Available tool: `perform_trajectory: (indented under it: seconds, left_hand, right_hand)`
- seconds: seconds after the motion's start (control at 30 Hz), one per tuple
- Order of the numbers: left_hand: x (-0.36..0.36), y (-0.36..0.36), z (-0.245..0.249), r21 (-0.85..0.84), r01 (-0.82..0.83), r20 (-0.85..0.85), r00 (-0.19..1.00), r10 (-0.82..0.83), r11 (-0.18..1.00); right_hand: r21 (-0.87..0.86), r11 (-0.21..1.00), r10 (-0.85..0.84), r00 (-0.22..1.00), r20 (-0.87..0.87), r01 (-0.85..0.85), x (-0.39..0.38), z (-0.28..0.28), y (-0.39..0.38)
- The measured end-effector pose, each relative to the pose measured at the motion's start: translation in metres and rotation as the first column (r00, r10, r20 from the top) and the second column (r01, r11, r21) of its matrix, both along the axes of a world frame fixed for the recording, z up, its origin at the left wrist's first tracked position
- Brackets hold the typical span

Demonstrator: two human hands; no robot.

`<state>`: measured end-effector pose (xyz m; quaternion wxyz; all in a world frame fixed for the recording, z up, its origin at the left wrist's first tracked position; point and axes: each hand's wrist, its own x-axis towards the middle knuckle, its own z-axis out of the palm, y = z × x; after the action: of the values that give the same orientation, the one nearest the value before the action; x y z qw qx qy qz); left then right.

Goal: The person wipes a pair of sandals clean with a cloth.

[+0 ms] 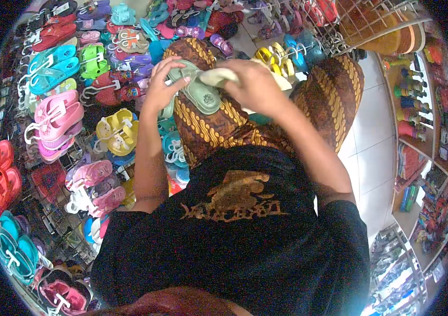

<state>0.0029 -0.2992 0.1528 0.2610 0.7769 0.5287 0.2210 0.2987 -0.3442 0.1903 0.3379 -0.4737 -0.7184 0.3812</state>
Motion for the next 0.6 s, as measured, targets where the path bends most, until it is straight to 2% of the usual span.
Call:
perform_trajectory:
  seconds: [0.07,0.1,0.13,0.2,0.23,0.33,0.37,0.47,0.5,0.6]
  left_hand:
    - [0.001,0.001,0.000,0.002,0.006,0.009,1.000,-0.006,1.000]
    - [0.000,0.002,-0.001,0.003,0.007,0.009,1.000,-0.007,1.000]
    - [-0.002,0.002,-0.002,0.002,0.008,0.009,1.000,-0.008,1.000]
    - [-0.005,0.001,-0.005,-0.004,0.003,0.045,0.999,-0.003,1.000]
    - [-0.006,0.000,-0.008,0.002,0.002,0.063,0.998,-0.002,1.000]
    - [-0.009,-0.002,-0.012,0.009,-0.012,0.083,0.996,0.011,1.000]
    - [-0.009,-0.002,-0.012,0.006,-0.015,0.083,0.996,0.014,1.000]
    - [-0.005,-0.003,-0.008,-0.003,-0.023,0.045,0.999,0.023,1.000]
    - [-0.003,-0.005,-0.007,-0.008,-0.028,0.024,0.999,0.029,1.000]
    - [0.000,-0.005,-0.009,0.010,-0.041,0.037,0.999,0.041,0.999]
  right_hand:
    - [0.168,0.982,0.067,0.991,0.112,-0.086,-0.026,-0.006,-0.015]
    - [0.206,0.970,0.073,0.963,0.259,-0.129,-0.034,-0.012,-0.029]
    - [0.115,0.979,0.139,0.962,0.234,-0.169,-0.040,-0.019,-0.035]
    - [0.099,0.987,0.083,0.927,0.365,-0.127,-0.039,-0.020,-0.045]
    - [0.054,0.985,0.122,0.891,0.437,-0.162,-0.034,-0.013,-0.044]
    - [-0.034,0.975,0.223,0.936,0.271,-0.222,-0.034,-0.028,-0.045]
    - [0.114,0.964,0.241,0.970,0.010,-0.241,-0.037,-0.042,-0.041]
    - [0.097,0.964,0.212,0.933,0.291,-0.249,-0.045,-0.016,-0.046]
    - [0.184,0.957,0.168,0.948,0.270,-0.223,-0.049,-0.011,-0.045]
    - [0.275,0.948,0.090,0.964,0.250,-0.159,-0.060,-0.025,-0.037]
